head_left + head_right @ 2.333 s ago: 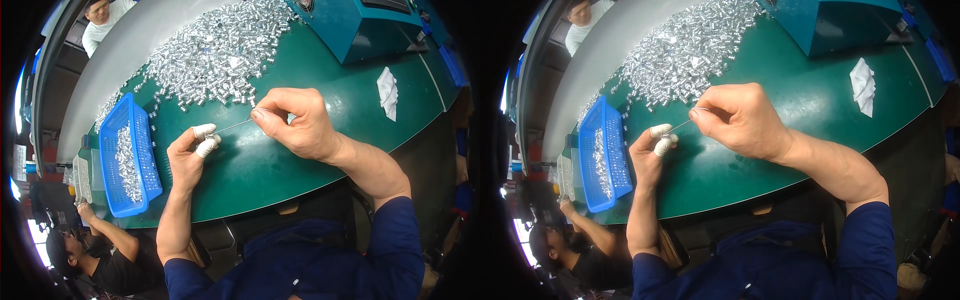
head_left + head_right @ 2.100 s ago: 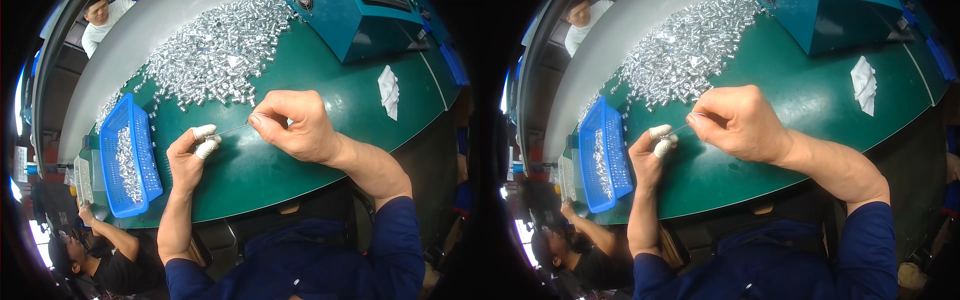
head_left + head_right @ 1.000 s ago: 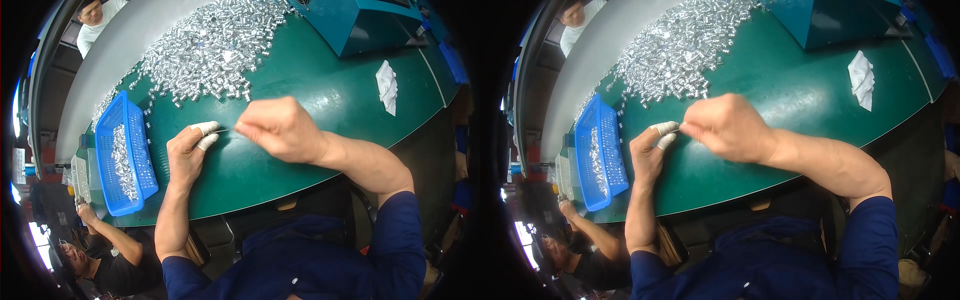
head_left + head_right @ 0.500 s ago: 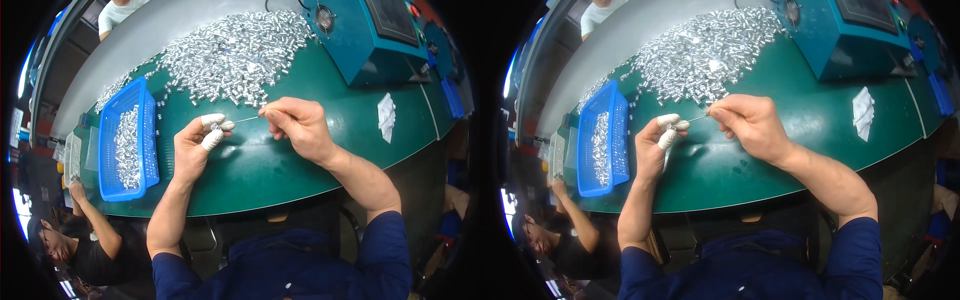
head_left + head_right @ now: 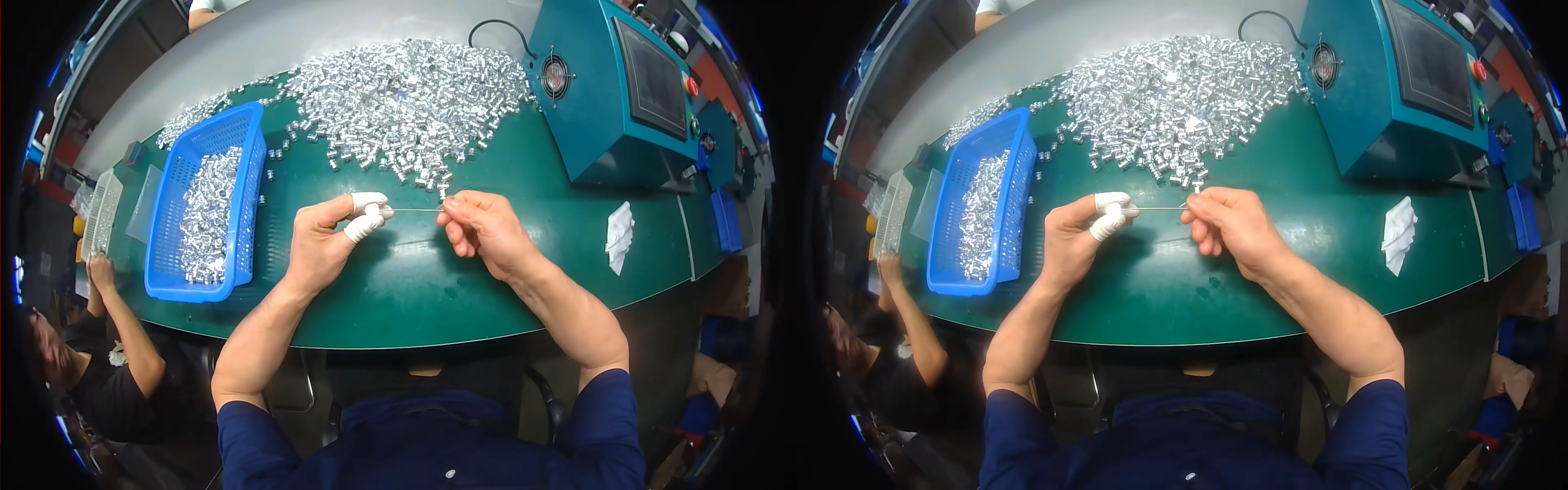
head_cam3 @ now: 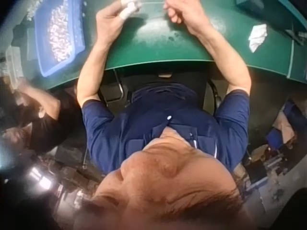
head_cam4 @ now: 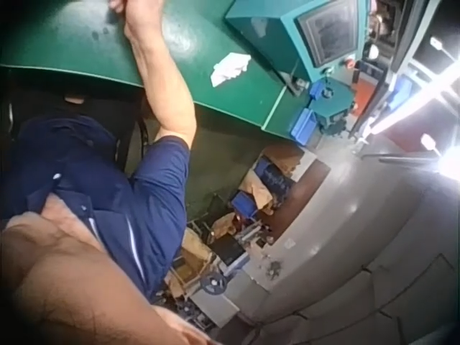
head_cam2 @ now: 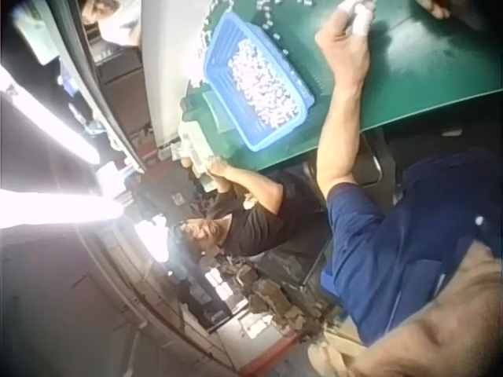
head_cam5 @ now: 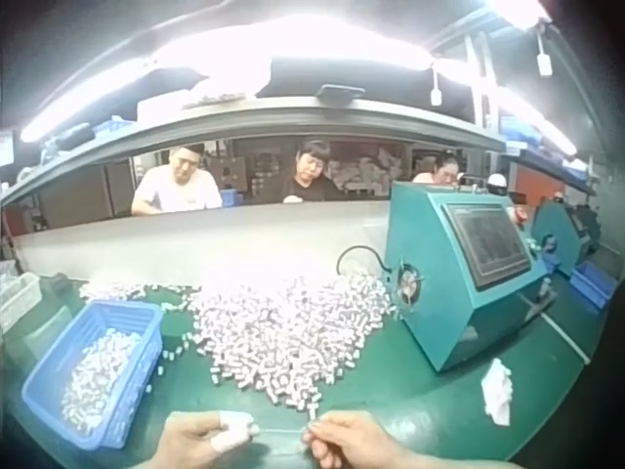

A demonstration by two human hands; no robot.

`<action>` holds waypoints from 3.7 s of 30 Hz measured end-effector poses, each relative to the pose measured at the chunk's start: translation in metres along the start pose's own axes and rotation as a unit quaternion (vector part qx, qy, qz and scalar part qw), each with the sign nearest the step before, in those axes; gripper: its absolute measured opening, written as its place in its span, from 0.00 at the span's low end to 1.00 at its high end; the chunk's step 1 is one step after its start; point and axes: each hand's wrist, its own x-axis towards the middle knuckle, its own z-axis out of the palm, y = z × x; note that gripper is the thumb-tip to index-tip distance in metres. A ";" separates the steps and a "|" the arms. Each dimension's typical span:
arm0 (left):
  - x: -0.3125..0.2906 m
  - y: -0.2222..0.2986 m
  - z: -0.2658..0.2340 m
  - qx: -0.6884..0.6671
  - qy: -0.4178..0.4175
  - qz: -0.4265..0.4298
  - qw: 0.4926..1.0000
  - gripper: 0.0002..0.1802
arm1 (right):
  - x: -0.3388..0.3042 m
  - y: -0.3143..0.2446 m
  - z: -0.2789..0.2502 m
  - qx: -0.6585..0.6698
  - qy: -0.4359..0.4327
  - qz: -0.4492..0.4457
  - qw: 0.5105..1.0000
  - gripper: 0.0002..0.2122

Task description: Threading small metal or plastic components onto a thin wire at an assembly workstation.

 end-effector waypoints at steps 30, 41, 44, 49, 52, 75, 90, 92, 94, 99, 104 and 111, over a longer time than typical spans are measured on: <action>0.000 -0.004 0.004 -0.195 -0.054 -0.143 0.969 0.11 | -0.010 -0.003 0.005 -0.327 0.049 -0.283 0.901 0.06; 0.002 -0.005 -0.007 -0.253 -0.052 -0.160 0.953 0.10 | -0.007 -0.009 0.003 -0.434 0.066 -0.488 0.754 0.10; 0.000 -0.001 -0.003 -0.196 -0.051 -0.138 0.969 0.11 | -0.008 -0.005 0.002 -0.375 0.053 -0.419 0.825 0.06; -0.002 -0.005 -0.001 -0.106 -0.047 -0.125 0.985 0.11 | -0.004 -0.009 -0.004 -0.103 -0.029 -0.042 0.993 0.12; -0.001 -0.006 0.000 -0.168 -0.062 -0.137 0.974 0.11 | -0.009 -0.010 0.006 -0.097 -0.001 -0.063 0.993 0.10; 0.001 -0.009 -0.003 -0.212 -0.046 -0.188 0.958 0.11 | -0.004 0.000 0.004 -0.348 0.052 -0.405 0.844 0.08; 0.000 -0.010 0.000 -0.181 -0.056 -0.176 0.966 0.11 | -0.005 0.004 0.003 -0.260 0.041 -0.280 0.923 0.11; -0.003 -0.009 0.005 -0.133 -0.049 -0.136 0.981 0.11 | -0.002 0.001 0.002 -0.203 0.012 -0.172 0.964 0.11; -0.005 -0.009 0.006 -0.085 -0.041 -0.095 0.991 0.11 | 0.002 0.000 0.000 -0.143 -0.018 -0.061 0.988 0.11; 0.000 -0.013 0.006 -0.165 -0.049 -0.147 0.974 0.11 | -0.003 0.001 0.008 -0.101 0.012 -0.118 0.988 0.10; 0.001 -0.014 -0.001 -0.203 -0.049 -0.171 0.963 0.11 | -0.006 -0.001 0.008 -0.317 0.072 -0.388 0.863 0.06; 0.001 -0.016 0.006 -0.195 -0.062 -0.146 0.968 0.10 | -0.009 -0.002 0.018 -0.302 0.054 -0.309 0.900 0.05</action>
